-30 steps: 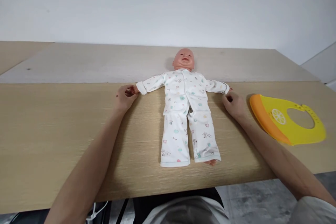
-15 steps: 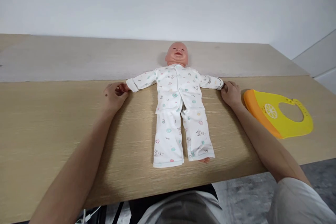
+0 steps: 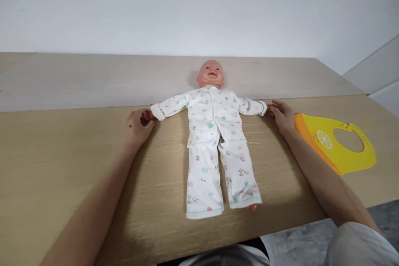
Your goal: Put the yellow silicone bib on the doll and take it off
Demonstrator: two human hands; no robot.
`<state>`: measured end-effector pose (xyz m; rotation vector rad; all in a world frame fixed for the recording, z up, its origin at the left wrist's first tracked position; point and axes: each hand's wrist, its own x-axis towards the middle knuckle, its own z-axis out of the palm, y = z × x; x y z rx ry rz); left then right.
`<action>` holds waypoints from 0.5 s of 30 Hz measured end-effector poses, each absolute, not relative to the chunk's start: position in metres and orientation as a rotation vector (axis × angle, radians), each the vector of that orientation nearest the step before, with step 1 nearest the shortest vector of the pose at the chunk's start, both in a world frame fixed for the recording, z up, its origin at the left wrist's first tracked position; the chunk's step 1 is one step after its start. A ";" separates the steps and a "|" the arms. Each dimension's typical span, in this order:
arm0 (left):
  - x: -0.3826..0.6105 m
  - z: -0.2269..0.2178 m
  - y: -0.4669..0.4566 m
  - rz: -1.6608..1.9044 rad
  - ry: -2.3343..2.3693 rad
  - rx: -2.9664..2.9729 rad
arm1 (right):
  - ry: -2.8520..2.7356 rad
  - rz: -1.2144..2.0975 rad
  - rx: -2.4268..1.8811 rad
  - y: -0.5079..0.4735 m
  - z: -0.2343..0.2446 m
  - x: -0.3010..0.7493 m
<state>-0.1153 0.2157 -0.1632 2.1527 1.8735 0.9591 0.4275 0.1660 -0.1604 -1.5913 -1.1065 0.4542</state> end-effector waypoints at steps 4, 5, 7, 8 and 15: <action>-0.108 -0.156 0.212 0.985 1.913 2.244 | -0.972 0.543 -1.546 0.161 -0.150 0.420; -0.106 -0.155 0.211 0.963 1.915 2.263 | -0.966 0.572 -1.546 0.160 -0.147 0.418; -0.103 -0.153 0.210 0.934 1.926 2.287 | -0.965 0.619 -1.559 0.157 -0.141 0.415; -0.102 -0.153 0.210 0.932 1.928 2.295 | -0.966 0.635 -1.568 0.157 -0.138 0.413; -0.100 -0.152 0.208 0.895 2.013 2.261 | -1.147 0.643 -1.617 0.153 -0.131 0.411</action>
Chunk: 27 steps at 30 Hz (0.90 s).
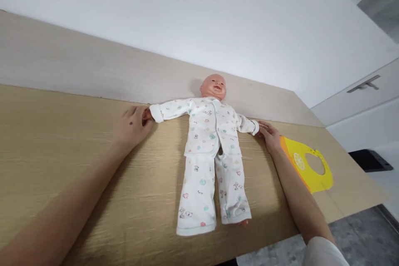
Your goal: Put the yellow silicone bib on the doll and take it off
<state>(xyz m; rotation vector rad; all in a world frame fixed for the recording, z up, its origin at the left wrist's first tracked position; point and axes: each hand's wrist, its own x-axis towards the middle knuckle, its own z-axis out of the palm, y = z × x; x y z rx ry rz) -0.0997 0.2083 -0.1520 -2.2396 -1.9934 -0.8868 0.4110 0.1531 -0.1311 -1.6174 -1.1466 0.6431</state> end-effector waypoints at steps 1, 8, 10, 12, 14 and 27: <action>-0.100 -0.152 0.208 -0.887 -1.993 -2.242 | -1.175 0.650 -1.616 0.152 -0.131 0.411; -0.103 -0.157 0.214 -0.875 -1.921 -2.252 | -1.254 0.667 -1.576 0.151 -0.135 0.415; -0.103 -0.158 0.214 -0.854 -1.915 -2.241 | -1.302 0.671 -1.566 0.153 -0.137 0.416; -0.103 -0.156 0.214 -0.815 -1.924 -2.235 | -1.349 0.665 -1.565 0.153 -0.139 0.416; -0.102 -0.153 0.212 -0.765 -1.943 -2.239 | -1.390 0.635 -1.576 0.154 -0.141 0.415; -0.098 -0.139 0.204 -0.512 -2.004 -2.251 | -1.506 0.280 -1.795 0.146 -0.140 0.395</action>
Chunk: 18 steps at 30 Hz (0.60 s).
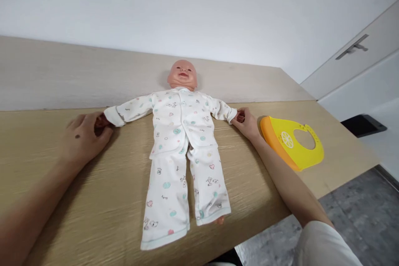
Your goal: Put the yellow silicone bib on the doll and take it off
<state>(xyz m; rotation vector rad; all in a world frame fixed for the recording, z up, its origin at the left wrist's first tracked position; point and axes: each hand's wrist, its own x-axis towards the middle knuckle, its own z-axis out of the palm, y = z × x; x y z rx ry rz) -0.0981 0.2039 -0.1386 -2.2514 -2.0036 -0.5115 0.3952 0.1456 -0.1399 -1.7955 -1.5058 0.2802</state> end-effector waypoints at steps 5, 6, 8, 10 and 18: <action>-0.095 -0.134 0.203 -0.515 -1.992 -2.272 | -1.566 0.220 -1.885 0.149 -0.138 0.390; -0.095 -0.134 0.203 -0.516 -1.999 -2.271 | -1.587 0.203 -1.893 0.150 -0.138 0.389; -0.094 -0.133 0.202 -0.518 -2.016 -2.267 | -1.625 0.174 -1.877 0.152 -0.139 0.389; -0.094 -0.133 0.202 -0.530 -2.017 -2.264 | -1.654 0.149 -1.841 0.152 -0.141 0.390; -0.101 -0.143 0.206 -0.522 -1.959 -2.264 | -1.687 -0.107 -1.895 0.150 -0.145 0.389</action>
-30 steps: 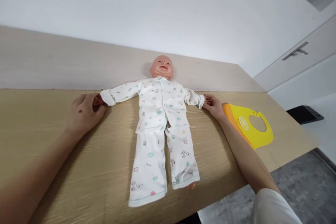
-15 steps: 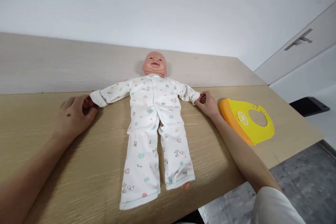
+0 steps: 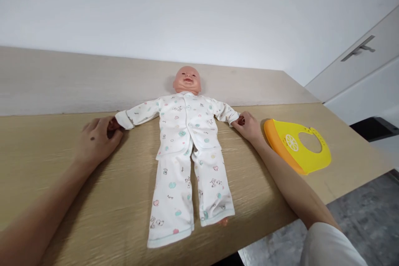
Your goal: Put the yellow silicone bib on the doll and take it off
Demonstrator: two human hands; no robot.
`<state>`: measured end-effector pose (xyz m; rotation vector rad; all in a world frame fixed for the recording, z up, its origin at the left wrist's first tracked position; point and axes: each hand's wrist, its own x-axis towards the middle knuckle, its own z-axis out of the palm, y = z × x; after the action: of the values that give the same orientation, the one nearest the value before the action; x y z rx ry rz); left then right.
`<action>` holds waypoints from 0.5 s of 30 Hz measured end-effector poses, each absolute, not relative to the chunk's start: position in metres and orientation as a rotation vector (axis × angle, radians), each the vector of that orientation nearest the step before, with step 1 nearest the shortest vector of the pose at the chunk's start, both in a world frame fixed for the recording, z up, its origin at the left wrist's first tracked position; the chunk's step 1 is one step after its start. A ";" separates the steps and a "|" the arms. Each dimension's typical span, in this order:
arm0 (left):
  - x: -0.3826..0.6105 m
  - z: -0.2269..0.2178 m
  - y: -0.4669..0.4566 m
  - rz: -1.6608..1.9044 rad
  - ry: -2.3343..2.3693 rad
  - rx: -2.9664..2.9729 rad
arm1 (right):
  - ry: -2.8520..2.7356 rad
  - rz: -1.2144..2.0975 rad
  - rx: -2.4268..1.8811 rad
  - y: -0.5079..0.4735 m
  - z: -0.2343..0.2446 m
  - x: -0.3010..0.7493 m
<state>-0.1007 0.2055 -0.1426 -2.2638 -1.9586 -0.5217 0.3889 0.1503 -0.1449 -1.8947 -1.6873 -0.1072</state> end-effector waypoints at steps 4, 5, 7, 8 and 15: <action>-0.104 -0.147 0.207 -0.542 -1.873 -2.275 | -1.705 -0.185 -1.923 0.148 -0.144 0.384; -0.104 -0.147 0.207 -0.555 -1.862 -2.280 | -1.708 -0.184 -1.929 0.147 -0.142 0.382; -0.103 -0.145 0.206 -0.580 -1.873 -2.292 | -1.711 -0.153 -1.939 0.145 -0.140 0.379; -0.103 -0.145 0.206 -0.588 -1.890 -2.299 | -1.714 -0.125 -1.942 0.144 -0.138 0.377; -0.109 -0.153 0.210 -0.702 -1.899 -2.309 | -1.714 -0.045 -1.960 0.138 -0.135 0.365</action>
<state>-0.1086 0.2099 -0.1526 -2.3085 -1.8990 -0.7023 0.3651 0.1380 -0.1351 -1.9598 -1.7137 -0.0449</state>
